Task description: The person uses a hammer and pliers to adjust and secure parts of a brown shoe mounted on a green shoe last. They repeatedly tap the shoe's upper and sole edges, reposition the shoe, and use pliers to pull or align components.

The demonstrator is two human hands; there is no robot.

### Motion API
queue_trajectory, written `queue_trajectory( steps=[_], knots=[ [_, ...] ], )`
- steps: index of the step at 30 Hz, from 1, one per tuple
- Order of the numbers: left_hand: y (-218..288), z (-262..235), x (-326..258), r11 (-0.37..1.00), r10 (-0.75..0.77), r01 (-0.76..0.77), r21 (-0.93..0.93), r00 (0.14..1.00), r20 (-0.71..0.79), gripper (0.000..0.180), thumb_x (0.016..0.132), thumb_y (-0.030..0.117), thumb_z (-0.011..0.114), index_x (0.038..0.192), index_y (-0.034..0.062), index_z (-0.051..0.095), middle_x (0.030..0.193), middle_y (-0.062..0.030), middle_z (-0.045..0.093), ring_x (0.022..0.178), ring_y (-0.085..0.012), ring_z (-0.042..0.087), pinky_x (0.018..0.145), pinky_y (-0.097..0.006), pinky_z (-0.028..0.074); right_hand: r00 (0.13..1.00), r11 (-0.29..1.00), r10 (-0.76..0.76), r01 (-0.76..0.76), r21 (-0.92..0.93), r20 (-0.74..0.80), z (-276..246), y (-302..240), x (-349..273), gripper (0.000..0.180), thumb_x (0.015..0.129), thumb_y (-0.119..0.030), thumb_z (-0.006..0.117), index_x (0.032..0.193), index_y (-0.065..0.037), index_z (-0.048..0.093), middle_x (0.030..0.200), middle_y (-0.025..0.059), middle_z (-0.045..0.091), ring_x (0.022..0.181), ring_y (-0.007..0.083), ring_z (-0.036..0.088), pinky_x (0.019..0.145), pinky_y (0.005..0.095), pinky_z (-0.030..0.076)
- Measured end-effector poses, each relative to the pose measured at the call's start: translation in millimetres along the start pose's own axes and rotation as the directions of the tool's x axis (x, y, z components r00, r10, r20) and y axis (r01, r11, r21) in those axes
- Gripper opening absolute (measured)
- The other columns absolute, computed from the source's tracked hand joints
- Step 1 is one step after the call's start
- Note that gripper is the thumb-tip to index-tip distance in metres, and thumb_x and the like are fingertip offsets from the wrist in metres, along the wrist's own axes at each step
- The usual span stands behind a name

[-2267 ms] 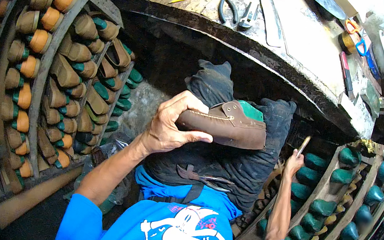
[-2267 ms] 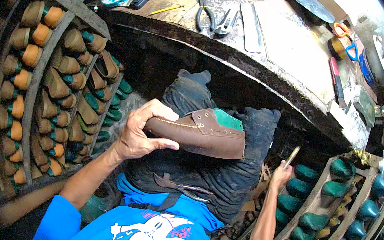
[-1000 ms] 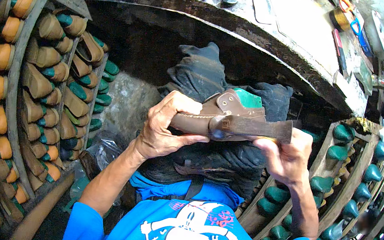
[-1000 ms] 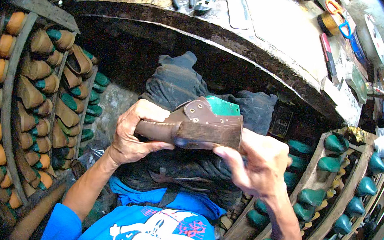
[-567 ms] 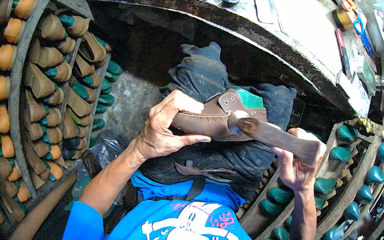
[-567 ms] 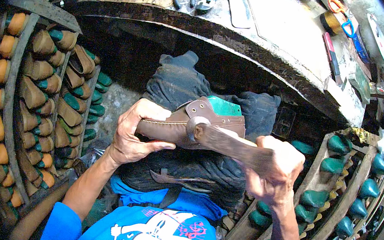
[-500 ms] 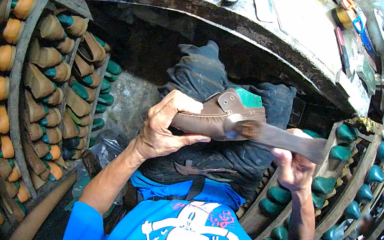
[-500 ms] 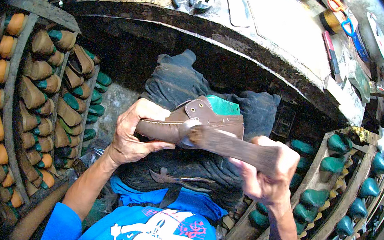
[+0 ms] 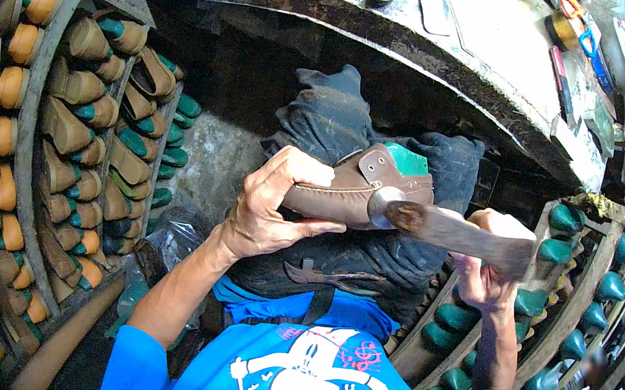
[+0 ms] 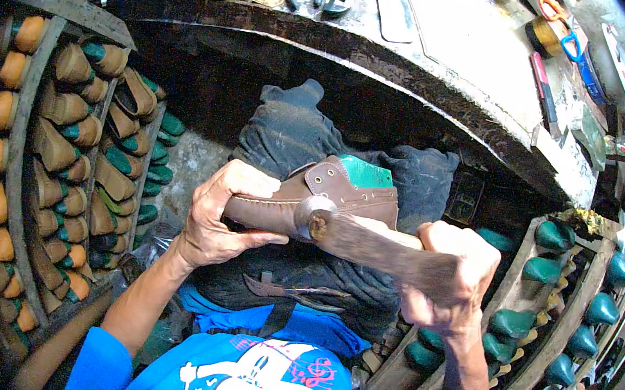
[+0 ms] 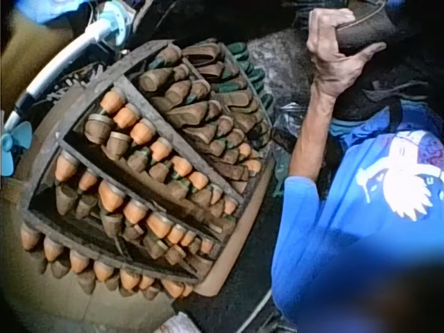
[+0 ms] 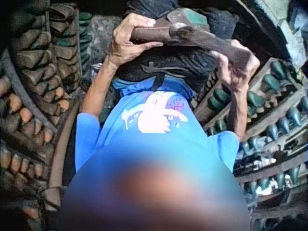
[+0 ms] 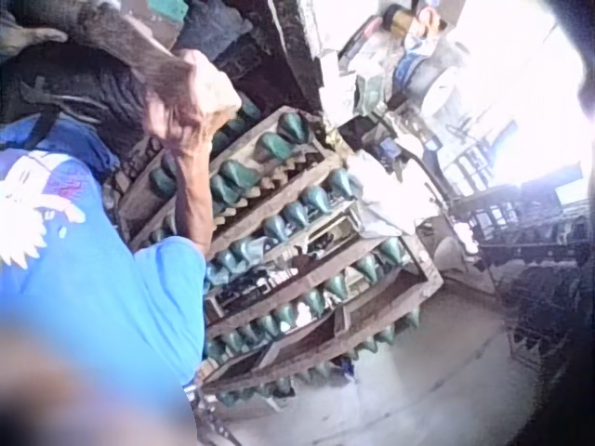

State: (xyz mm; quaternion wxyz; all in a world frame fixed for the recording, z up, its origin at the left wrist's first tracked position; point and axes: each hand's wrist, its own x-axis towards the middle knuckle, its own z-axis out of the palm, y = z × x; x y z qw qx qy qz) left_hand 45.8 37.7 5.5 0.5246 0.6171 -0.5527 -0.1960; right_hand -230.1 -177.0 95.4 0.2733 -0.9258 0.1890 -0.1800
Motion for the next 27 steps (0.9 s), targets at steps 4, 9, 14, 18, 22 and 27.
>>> queue_trajectory(
  steps=[4,9,14,18,22,27],
  knots=[
    [-1.6,1.6,2.0,1.000,0.007,-0.007,-0.025,1.000,0.015,0.063,0.073,0.019,0.109,0.122,0.0045,0.072,0.112,-0.0146,0.076,0.103,-0.0342,0.077,0.092,-0.043,0.063,0.958,0.979,0.071,-0.014,-0.204,0.278,-0.1,0.3,1.7,0.030,0.092,-0.029,0.090,0.100,-0.004,0.077,0.084,0.0082,0.073,0.070,0.0268,0.069,0.068,0.0431,0.053],
    [1.1,5.2,2.7,1.000,-0.024,0.024,0.008,1.000,-0.001,0.061,0.074,0.020,0.109,0.121,0.0036,0.073,0.110,-0.0146,0.076,0.100,-0.0337,0.078,0.090,-0.042,0.063,0.991,0.965,0.120,-0.132,0.226,0.066,6.9,-0.4,10.7,0.032,0.103,-0.033,0.079,0.094,-0.003,0.075,0.070,0.0108,0.065,0.062,0.0257,0.064,0.061,0.0407,0.050],
    [-0.9,10.2,5.9,1.000,-0.017,0.017,0.010,1.000,0.009,0.060,0.076,0.023,0.108,0.120,0.0030,0.072,0.110,-0.0147,0.076,0.099,-0.0333,0.079,0.090,-0.041,0.063,0.968,0.975,0.196,-0.210,0.074,0.158,19.1,5.6,24.0,0.033,0.104,-0.036,0.079,0.109,-0.004,0.080,0.077,0.0142,0.070,0.062,0.0280,0.066,0.062,0.0378,0.052],
    [-5.5,15.7,5.1,0.998,-0.060,0.060,-0.003,0.997,-0.045,0.062,0.075,0.025,0.109,0.119,0.0038,0.072,0.108,-0.0124,0.077,0.098,-0.0308,0.080,0.089,-0.040,0.063,0.996,0.990,0.013,-0.026,0.142,0.089,17.2,-3.1,43.6,0.035,0.101,-0.041,0.083,0.101,-0.007,0.076,0.078,0.0133,0.074,0.066,0.0304,0.074,0.063,0.0391,0.057],
    [-8.2,22.3,-1.2,0.990,-0.124,0.117,-0.074,0.987,-0.098,0.067,0.072,0.031,0.112,0.119,0.0050,0.072,0.108,-0.0102,0.078,0.098,-0.0288,0.080,0.090,-0.039,0.063,0.983,0.984,-0.055,0.083,-0.159,0.174,1.2,-24.8,89.7,0.038,0.098,-0.041,0.087,0.089,-0.008,0.071,0.068,0.0105,0.063,0.057,0.0318,0.064,0.058,0.0423,0.050],
    [-7.8,25.3,-6.4,0.951,-0.295,0.288,-0.113,0.954,-0.047,0.074,0.069,0.036,0.113,0.125,0.0049,0.075,0.114,-0.0123,0.081,0.104,-0.0278,0.081,0.093,-0.041,0.064,0.902,0.934,-0.221,0.305,-0.184,0.370,3.1,-51.0,139.8,0.045,0.104,-0.050,0.080,0.090,-0.009,0.068,0.069,0.0107,0.063,0.058,0.0360,0.065,0.055,0.0468,0.047]
  ],
)
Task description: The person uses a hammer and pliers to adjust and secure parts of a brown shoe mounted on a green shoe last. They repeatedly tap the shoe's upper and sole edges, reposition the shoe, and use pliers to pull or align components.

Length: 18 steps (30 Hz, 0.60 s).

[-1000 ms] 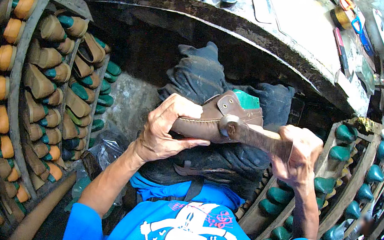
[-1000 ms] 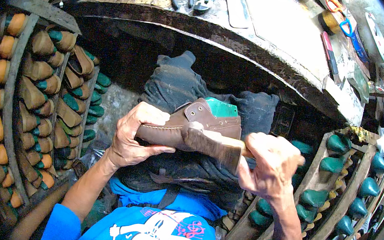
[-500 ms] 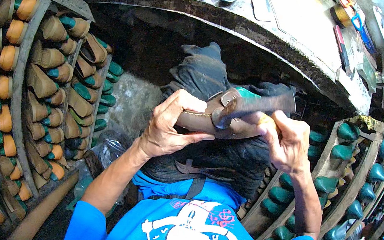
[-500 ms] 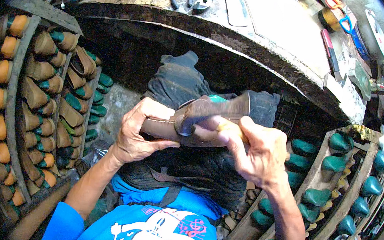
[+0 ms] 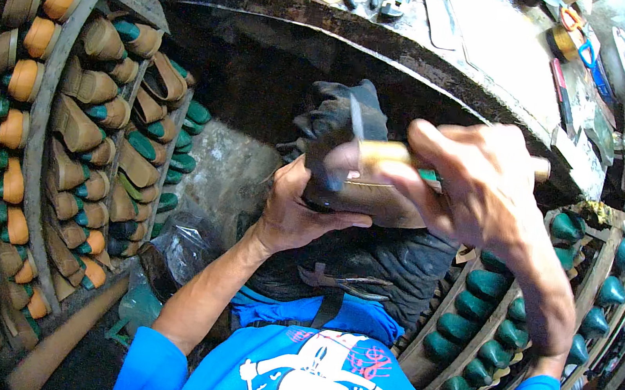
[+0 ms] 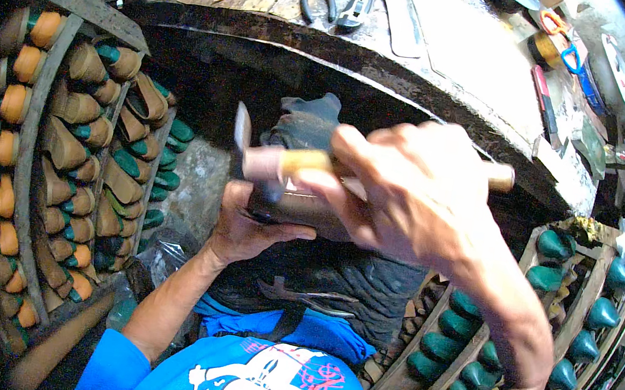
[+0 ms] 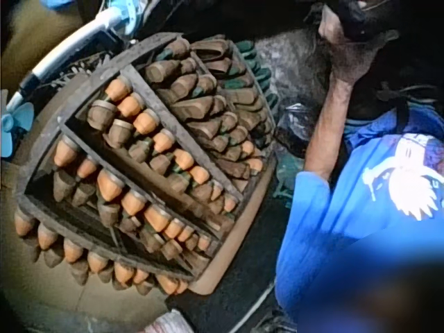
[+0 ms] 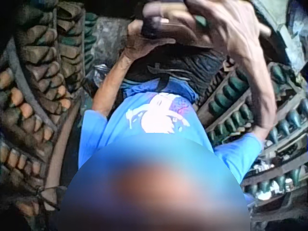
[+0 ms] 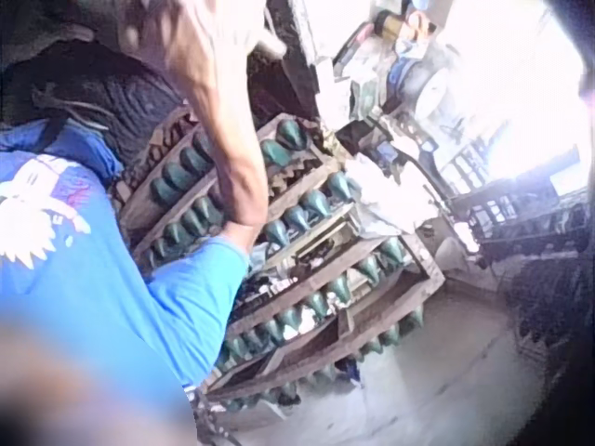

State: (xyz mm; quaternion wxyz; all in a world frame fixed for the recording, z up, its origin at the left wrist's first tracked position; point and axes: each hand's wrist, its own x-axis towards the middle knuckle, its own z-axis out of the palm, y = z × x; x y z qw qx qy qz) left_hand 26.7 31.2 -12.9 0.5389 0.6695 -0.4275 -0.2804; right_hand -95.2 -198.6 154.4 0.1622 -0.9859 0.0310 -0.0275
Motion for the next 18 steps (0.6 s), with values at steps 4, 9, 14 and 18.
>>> queue_trajectory(
  steps=[4,9,14,18],
  knots=[
    [5.3,-4.0,-3.7,0.991,-0.046,0.057,-0.122,0.995,0.094,0.071,0.076,0.026,0.112,0.132,0.0046,0.074,0.115,-0.0057,0.085,0.107,-0.0206,0.081,0.102,-0.041,0.065,0.995,0.998,-0.028,0.034,0.054,-0.094,-4.2,-2.3,11.4,0.051,0.104,-0.051,0.082,0.085,-0.010,0.058,0.066,0.0106,0.055,0.057,0.0370,0.062,0.055,0.0479,0.046],
    [6.5,-9.4,-4.4,0.997,0.037,-0.033,0.070,0.998,-0.052,0.084,0.074,0.038,0.111,0.138,0.0002,0.071,0.124,-0.0167,0.080,0.115,-0.0305,0.080,0.099,-0.043,0.063,0.999,0.998,0.011,-0.009,-0.064,0.033,-1.8,-3.7,9.9,0.047,0.105,-0.050,0.081,0.092,-0.010,0.060,0.068,0.0123,0.061,0.057,0.0389,0.064,0.054,0.0488,0.049],
    [-0.4,-9.4,-5.7,0.995,0.070,-0.073,-0.061,0.996,-0.055,0.065,0.072,0.025,0.112,0.117,0.0064,0.070,0.111,-0.0085,0.078,0.105,-0.0245,0.079,0.095,-0.038,0.063,0.979,0.932,0.201,-0.177,0.317,-0.045,17.3,-11.3,-46.0,0.036,0.099,-0.039,0.086,0.091,-0.005,0.081,0.069,0.0134,0.066,0.056,0.0321,0.064,0.056,0.0424,0.050],
    [-5.3,-6.6,-4.9,0.976,0.192,-0.195,-0.093,0.981,-0.043,0.066,0.072,0.020,0.112,0.119,0.0066,0.068,0.117,-0.0121,0.078,0.110,-0.0278,0.079,0.098,-0.040,0.063,0.875,0.885,0.465,-0.453,0.111,-0.134,46.7,-2.4,-104.8,0.027,0.102,-0.032,0.082,0.100,-0.005,0.084,0.077,0.0145,0.073,0.063,0.0307,0.070,0.062,0.0400,0.053]
  ],
)
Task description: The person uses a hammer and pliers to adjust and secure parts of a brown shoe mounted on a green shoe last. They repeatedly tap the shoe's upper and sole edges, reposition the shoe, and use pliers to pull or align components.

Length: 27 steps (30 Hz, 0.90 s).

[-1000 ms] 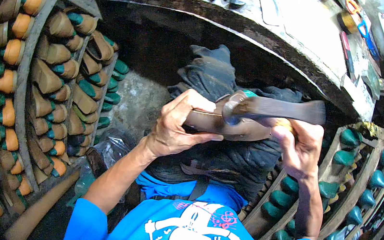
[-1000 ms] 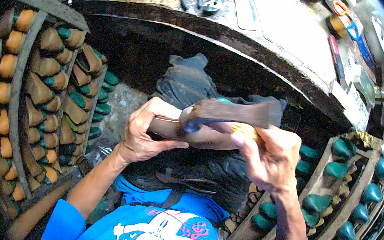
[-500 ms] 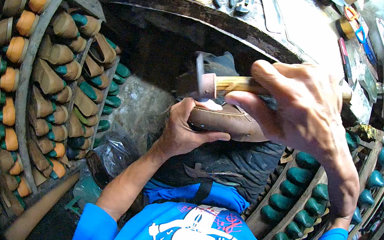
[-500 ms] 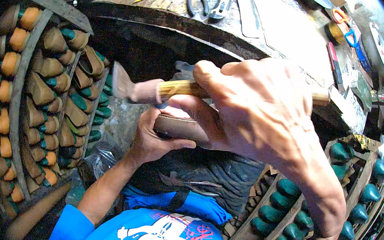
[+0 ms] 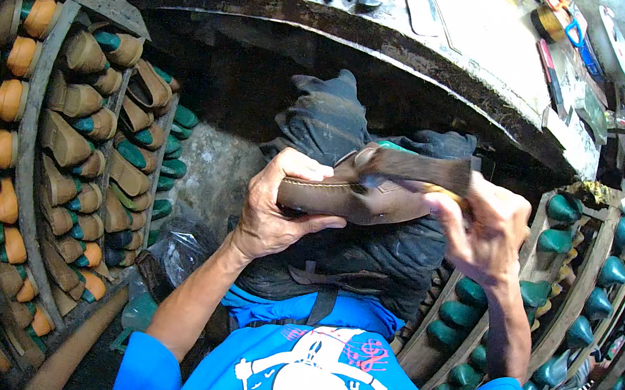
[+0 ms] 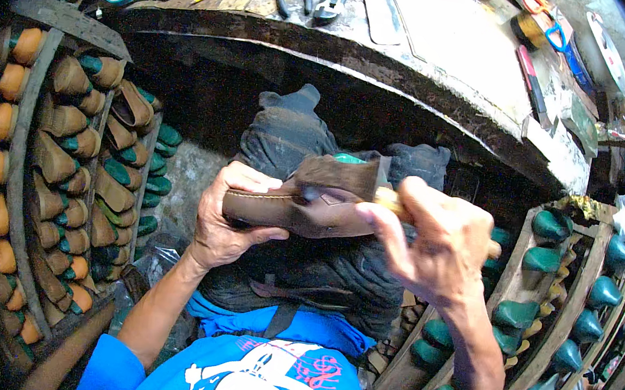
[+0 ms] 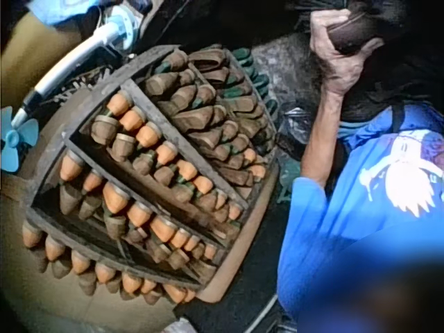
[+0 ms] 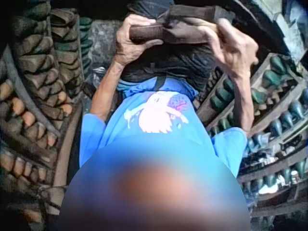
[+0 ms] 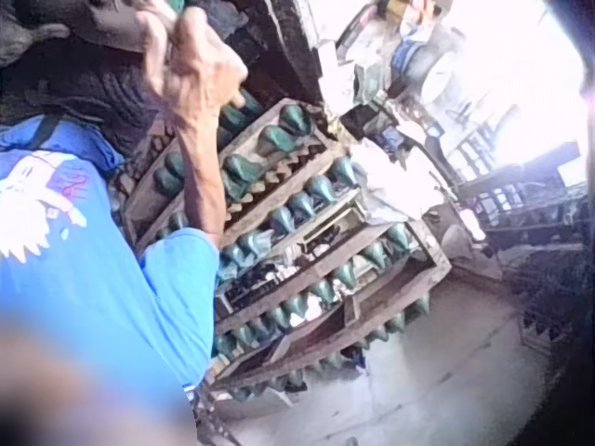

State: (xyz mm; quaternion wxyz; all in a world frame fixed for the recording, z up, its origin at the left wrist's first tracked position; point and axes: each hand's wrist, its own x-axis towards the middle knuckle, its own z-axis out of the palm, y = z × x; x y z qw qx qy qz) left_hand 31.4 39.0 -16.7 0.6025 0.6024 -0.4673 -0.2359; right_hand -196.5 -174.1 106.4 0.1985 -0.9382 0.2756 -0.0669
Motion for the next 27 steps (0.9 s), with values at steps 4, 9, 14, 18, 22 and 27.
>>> queue_trajectory(
  steps=[4,9,14,18,22,27],
  knots=[
    [3.2,1.0,-6.5,0.998,0.058,-0.059,0.035,0.998,0.037,0.069,0.071,0.019,0.112,0.123,0.0065,0.067,0.124,-0.0156,0.078,0.118,-0.0329,0.079,0.104,-0.044,0.064,0.997,0.934,-0.039,0.061,0.351,-0.069,1.0,6.0,-20.1,0.048,0.099,-0.041,0.088,0.077,-0.009,0.060,0.064,0.0138,0.056,0.051,0.0309,0.059,0.053,0.0428,0.048],
    [10.0,2.9,-12.1,0.995,0.074,-0.079,0.056,0.992,0.098,0.074,0.068,0.020,0.112,0.125,0.0071,0.067,0.129,-0.0182,0.078,0.121,-0.0362,0.079,0.105,-0.047,0.064,0.998,0.999,0.011,-0.008,0.046,-0.067,-21.3,-7.0,-25.0,0.032,0.093,-0.033,0.092,0.090,-0.006,0.075,0.076,0.0125,0.069,0.067,0.0332,0.067,0.065,0.0426,0.052],
    [16.5,4.9,-10.2,0.995,0.067,-0.074,0.068,0.993,0.101,0.073,0.071,0.020,0.112,0.126,0.0067,0.066,0.128,-0.0184,0.078,0.120,-0.0365,0.078,0.104,-0.047,0.064,0.983,0.986,-0.156,0.148,0.078,0.100,-4.6,5.2,-36.1,0.043,0.100,-0.038,0.088,0.080,-0.010,0.062,0.067,0.0100,0.063,0.057,0.0329,0.066,0.054,0.0440,0.051],
    [20.8,3.7,-8.5,0.994,0.029,-0.036,0.106,0.998,0.062,0.073,0.071,0.019,0.112,0.126,0.0055,0.066,0.126,-0.0194,0.077,0.119,-0.0354,0.078,0.103,-0.046,0.064,0.988,0.994,0.044,-0.027,0.110,-0.150,1.4,-0.4,-20.2,0.045,0.098,-0.044,0.090,0.082,-0.011,0.064,0.067,0.0097,0.065,0.054,0.0322,0.068,0.053,0.0420,0.053],
    [24.9,3.5,-2.9,0.975,-0.011,-0.003,0.222,0.998,0.061,0.073,0.071,0.020,0.112,0.125,0.0055,0.065,0.124,-0.0173,0.077,0.114,-0.0318,0.078,0.101,-0.044,0.063,0.970,0.958,-0.231,0.214,0.192,0.071,-12.1,-32.9,20.2,0.037,0.095,-0.037,0.091,0.089,-0.007,0.071,0.073,0.0095,0.070,0.060,0.0323,0.071,0.057,0.0411,0.056],
    [33.2,0.2,1.8,0.966,-0.209,0.203,0.161,0.978,0.021,0.069,0.075,0.017,0.111,0.126,0.0049,0.065,0.125,-0.0109,0.074,0.115,-0.0250,0.075,0.102,-0.039,0.061,0.969,0.964,-0.180,0.207,0.164,-0.169,-13.9,-21.9,24.6,0.042,0.101,-0.038,0.086,0.083,-0.008,0.064,0.067,0.0113,0.062,0.055,0.0326,0.064,0.054,0.0430,0.049]
  ],
)
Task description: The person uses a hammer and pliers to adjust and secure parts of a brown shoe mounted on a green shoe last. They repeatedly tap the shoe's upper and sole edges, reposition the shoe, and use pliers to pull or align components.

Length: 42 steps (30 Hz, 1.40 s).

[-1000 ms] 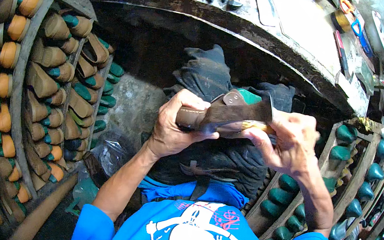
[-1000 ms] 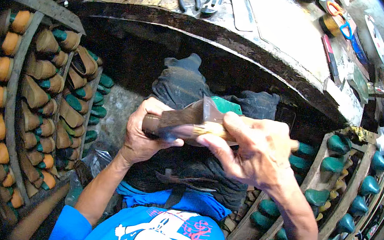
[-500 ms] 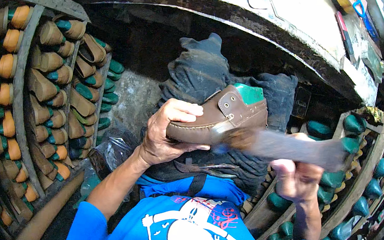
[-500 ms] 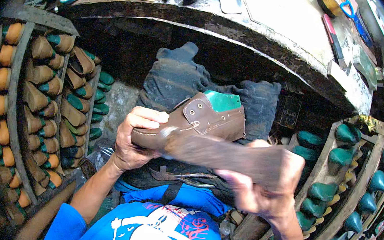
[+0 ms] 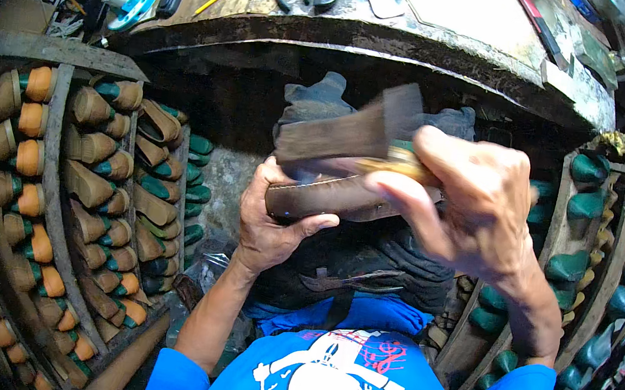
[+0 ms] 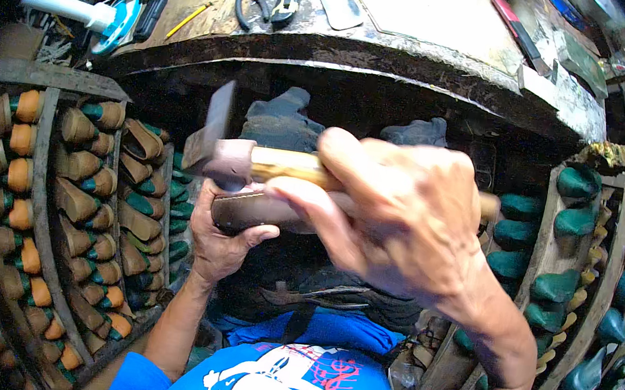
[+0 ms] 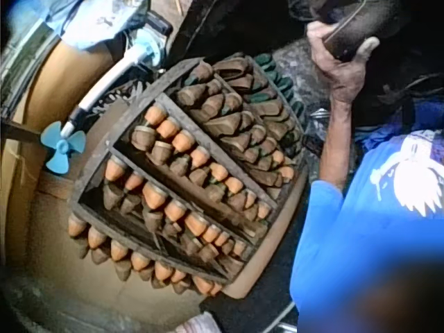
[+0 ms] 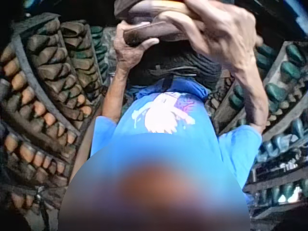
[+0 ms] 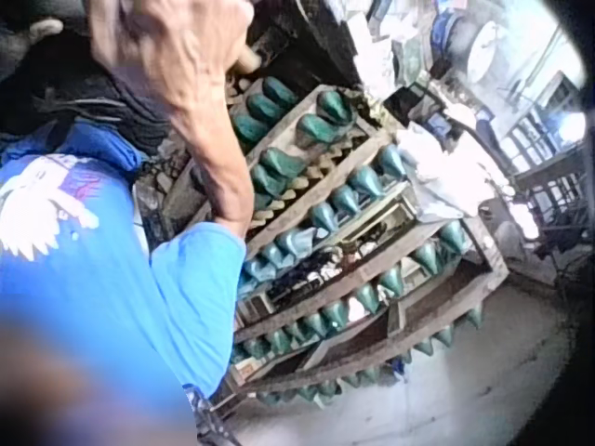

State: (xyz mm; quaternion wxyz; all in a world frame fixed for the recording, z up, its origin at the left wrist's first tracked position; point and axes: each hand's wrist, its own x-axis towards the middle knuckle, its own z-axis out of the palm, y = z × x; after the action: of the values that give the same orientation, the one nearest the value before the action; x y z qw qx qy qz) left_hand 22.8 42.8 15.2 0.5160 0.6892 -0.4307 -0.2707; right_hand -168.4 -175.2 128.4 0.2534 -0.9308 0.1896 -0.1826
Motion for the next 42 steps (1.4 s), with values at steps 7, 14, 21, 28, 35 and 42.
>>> queue_trajectory(
  steps=[7,14,21,28,35,42],
  knots=[
    [-15.2,-1.5,-0.4,0.976,0.170,-0.171,-0.134,0.985,-0.019,0.067,0.077,0.019,0.109,0.124,0.0042,0.064,0.127,-0.0169,0.073,0.119,-0.0264,0.075,0.104,-0.040,0.062,0.960,0.958,0.275,-0.278,-0.073,-0.043,9.4,31.0,-62.9,0.040,0.107,-0.039,0.081,0.088,-0.008,0.068,0.064,0.0135,0.066,0.055,0.0340,0.070,0.051,0.0432,0.051],
    [71.4,-1.8,28.9,0.984,0.028,-0.046,-0.175,0.994,-0.105,0.059,0.078,0.012,0.108,0.120,0.0039,0.067,0.115,-0.0108,0.076,0.098,-0.0223,0.078,0.089,-0.036,0.064,0.820,0.811,0.557,-0.503,0.299,-0.134,47.7,30.3,-141.6,0.043,0.116,-0.035,0.072,0.088,-0.004,0.063,0.061,0.0083,0.047,0.053,0.0156,0.053,0.051,0.0402,0.040],
    [197.0,43.0,59.5,0.856,0.449,-0.476,0.199,0.878,0.168,0.076,0.084,0.030,0.102,0.144,0.0032,0.065,0.125,-0.0174,0.075,0.109,-0.0285,0.076,0.098,-0.044,0.062,0.434,0.411,0.886,-0.566,0.714,-0.166,68.5,52.4,-230.8,0.060,0.121,-0.055,0.056,0.090,-0.005,0.066,0.060,-0.0027,0.050,0.046,0.0068,0.043,0.042,0.0259,0.031],
    [77.2,95.9,111.1,0.675,0.187,-0.533,0.510,0.793,0.581,0.064,0.074,0.031,0.100,0.120,0.0036,0.066,0.114,-0.0172,0.064,0.110,-0.0400,0.066,0.098,-0.052,0.053,0.223,0.239,0.966,-0.594,0.768,-0.128,33.9,77.1,-243.6,0.062,0.121,-0.058,0.056,0.090,-0.005,0.066,0.059,-0.0034,0.048,0.044,0.0060,0.042,0.041,0.0260,0.032],
    [50.4,106.0,79.6,0.605,0.320,-0.572,0.554,0.812,0.488,0.079,0.064,0.020,0.095,0.133,-0.0061,0.067,0.122,-0.0203,0.067,0.120,-0.0383,0.065,0.110,-0.050,0.049,0.532,0.627,0.732,-0.280,0.727,-0.427,-45.1,57.9,-187.3,0.055,0.124,-0.048,0.054,0.105,-0.001,0.073,0.065,-0.0056,0.050,0.054,0.0021,0.039,0.051,0.0236,0.025],
    [51.1,106.3,82.1,0.594,0.300,-0.567,0.572,0.815,0.496,0.062,0.065,0.017,0.090,0.120,-0.0028,0.069,0.114,-0.0188,0.065,0.117,-0.0375,0.065,0.110,-0.052,0.048,0.911,0.904,0.360,-0.394,-0.165,-0.204,-48.5,89.9,-122.2,0.040,0.109,-0.044,0.078,0.093,-0.007,0.074,0.068,0.0162,0.065,0.056,0.0336,0.068,0.054,0.0459,0.050]
  ],
)
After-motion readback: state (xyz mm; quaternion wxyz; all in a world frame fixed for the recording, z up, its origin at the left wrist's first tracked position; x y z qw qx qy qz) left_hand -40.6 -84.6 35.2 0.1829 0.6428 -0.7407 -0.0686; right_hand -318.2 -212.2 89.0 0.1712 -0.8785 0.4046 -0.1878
